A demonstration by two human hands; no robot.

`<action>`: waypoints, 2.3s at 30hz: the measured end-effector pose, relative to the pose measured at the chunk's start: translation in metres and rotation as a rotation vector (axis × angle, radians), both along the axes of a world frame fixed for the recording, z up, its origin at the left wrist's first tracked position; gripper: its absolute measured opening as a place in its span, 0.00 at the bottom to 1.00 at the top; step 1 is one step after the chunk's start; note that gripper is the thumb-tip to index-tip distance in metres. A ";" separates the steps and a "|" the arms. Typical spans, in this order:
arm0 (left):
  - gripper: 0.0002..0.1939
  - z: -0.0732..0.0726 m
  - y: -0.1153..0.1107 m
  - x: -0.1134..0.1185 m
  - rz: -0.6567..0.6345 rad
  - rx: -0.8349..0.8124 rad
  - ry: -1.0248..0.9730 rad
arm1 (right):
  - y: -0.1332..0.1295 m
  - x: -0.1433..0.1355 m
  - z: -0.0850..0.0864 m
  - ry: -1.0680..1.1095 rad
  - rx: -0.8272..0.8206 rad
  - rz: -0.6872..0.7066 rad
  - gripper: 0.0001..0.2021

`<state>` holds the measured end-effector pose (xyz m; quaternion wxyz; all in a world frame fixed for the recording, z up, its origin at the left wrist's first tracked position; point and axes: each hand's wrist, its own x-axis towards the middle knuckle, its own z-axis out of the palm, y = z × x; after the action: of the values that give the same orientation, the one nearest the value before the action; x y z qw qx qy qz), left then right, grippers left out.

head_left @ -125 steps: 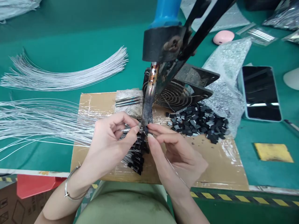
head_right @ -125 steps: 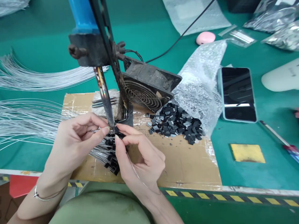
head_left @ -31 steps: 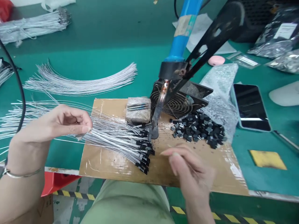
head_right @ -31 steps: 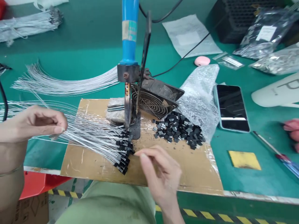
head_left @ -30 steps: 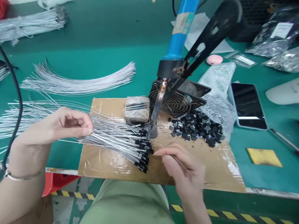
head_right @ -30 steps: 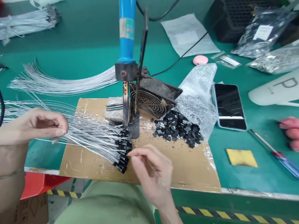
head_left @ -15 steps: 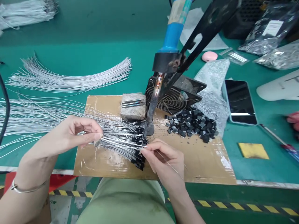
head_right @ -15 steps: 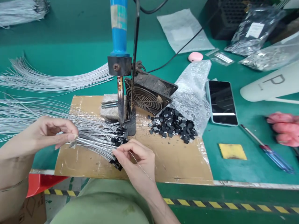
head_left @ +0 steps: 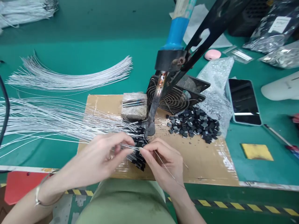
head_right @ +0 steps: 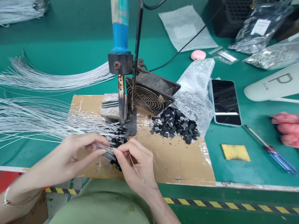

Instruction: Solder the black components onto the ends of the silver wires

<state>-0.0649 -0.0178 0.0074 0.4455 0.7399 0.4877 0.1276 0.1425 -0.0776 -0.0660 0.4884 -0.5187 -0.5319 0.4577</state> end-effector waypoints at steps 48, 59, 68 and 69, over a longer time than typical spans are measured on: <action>0.12 -0.022 -0.013 0.036 0.274 -0.192 -0.165 | 0.000 -0.008 -0.001 0.682 -0.392 -0.127 0.05; 0.11 -0.019 -0.014 0.036 0.246 -0.211 -0.171 | 0.002 -0.004 0.003 0.730 -0.444 -0.115 0.07; 0.11 -0.016 -0.010 0.038 0.254 -0.260 -0.204 | 0.008 0.003 0.007 0.796 -0.542 -0.052 0.08; 0.11 -0.017 -0.011 0.038 0.263 -0.251 -0.202 | 0.008 0.002 0.006 0.804 -0.542 -0.055 0.08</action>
<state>-0.0267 -0.0288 -0.0099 0.5602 0.5922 0.5450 0.1963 0.1442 -0.0698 -0.0597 0.5146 -0.4232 -0.1490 0.7307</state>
